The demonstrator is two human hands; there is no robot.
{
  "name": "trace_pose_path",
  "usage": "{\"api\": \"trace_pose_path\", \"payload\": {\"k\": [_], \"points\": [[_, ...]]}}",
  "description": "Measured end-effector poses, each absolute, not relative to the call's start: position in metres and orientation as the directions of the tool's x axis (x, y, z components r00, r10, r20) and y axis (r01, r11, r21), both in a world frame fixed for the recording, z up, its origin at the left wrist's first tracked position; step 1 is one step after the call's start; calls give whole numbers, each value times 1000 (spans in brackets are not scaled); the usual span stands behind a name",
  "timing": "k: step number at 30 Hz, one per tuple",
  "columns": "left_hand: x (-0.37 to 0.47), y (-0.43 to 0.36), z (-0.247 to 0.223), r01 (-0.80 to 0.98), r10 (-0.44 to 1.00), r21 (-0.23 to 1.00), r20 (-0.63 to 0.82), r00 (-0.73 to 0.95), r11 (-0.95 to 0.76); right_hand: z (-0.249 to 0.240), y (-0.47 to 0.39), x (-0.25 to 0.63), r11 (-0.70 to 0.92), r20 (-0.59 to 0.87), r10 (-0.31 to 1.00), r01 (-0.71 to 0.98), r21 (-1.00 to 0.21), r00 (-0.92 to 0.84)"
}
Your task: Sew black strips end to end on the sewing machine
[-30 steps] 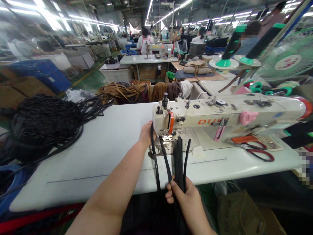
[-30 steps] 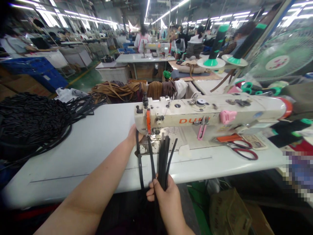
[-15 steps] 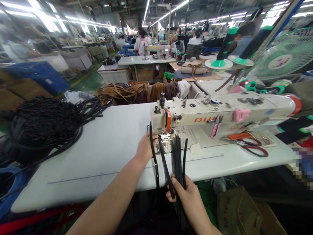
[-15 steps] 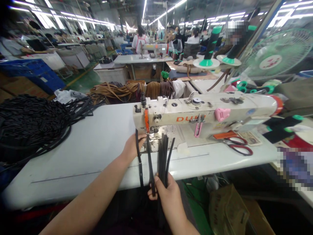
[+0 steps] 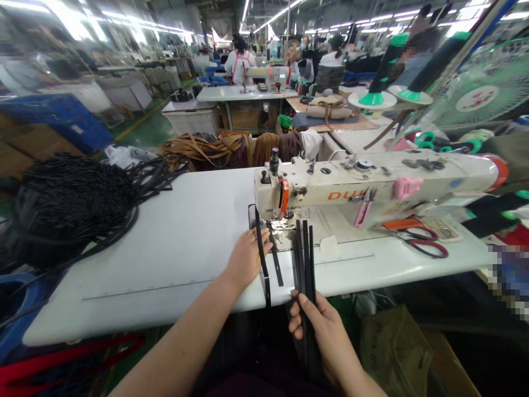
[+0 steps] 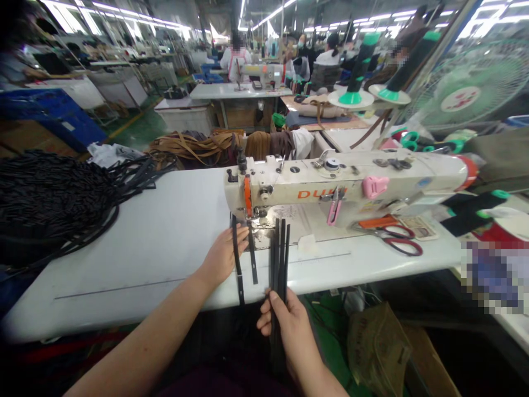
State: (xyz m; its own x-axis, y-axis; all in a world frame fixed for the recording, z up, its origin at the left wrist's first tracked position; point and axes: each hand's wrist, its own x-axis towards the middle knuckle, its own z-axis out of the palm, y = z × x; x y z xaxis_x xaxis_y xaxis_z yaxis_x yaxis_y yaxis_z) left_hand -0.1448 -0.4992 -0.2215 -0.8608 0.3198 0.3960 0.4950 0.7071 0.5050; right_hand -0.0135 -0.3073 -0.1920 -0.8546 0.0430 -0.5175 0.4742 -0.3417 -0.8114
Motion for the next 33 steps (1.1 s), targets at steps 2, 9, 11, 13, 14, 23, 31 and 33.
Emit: {"api": "trace_pose_path", "payload": {"k": [2, 9, 11, 13, 14, 23, 31, 33], "points": [[-145, -499, -222, 494, 315, 511, 398, -862, 703, -194, -307, -14, -352, -547, 38, 501, -790, -836], [-145, -498, -224, 488, 294, 542, 408, -865, 684, -192, -302, -11, -398, -565, 13, 514, -760, -825], [-146, -498, -224, 497, 300, 535, 415, -859, 683, -193, -302, -12, -385, -551, 26, 500, -776, -834], [-146, -499, -225, 502, 305, 527, 418, -856, 686, -195, -303, -12, -364, -539, 43, 490, -793, -841], [-146, -499, -225, 503, 307, 523, 418, -855, 688, -195, -304, -13, -353, -539, 49, 490, -797, -841], [-146, -499, -223, 507, 316, 500, 420, -851, 703, -197, -305, -10, -318, -600, 89, 548, -774, -795], [-145, -498, -222, 503, 328, 483, 403, -854, 717, -199, -306, -12, -286, -557, 82, 516, -807, -826], [-146, -498, -222, 502, 335, 473, 396, -855, 724, -197, -306, -11, -300, -553, 80, 509, -807, -830]]}}
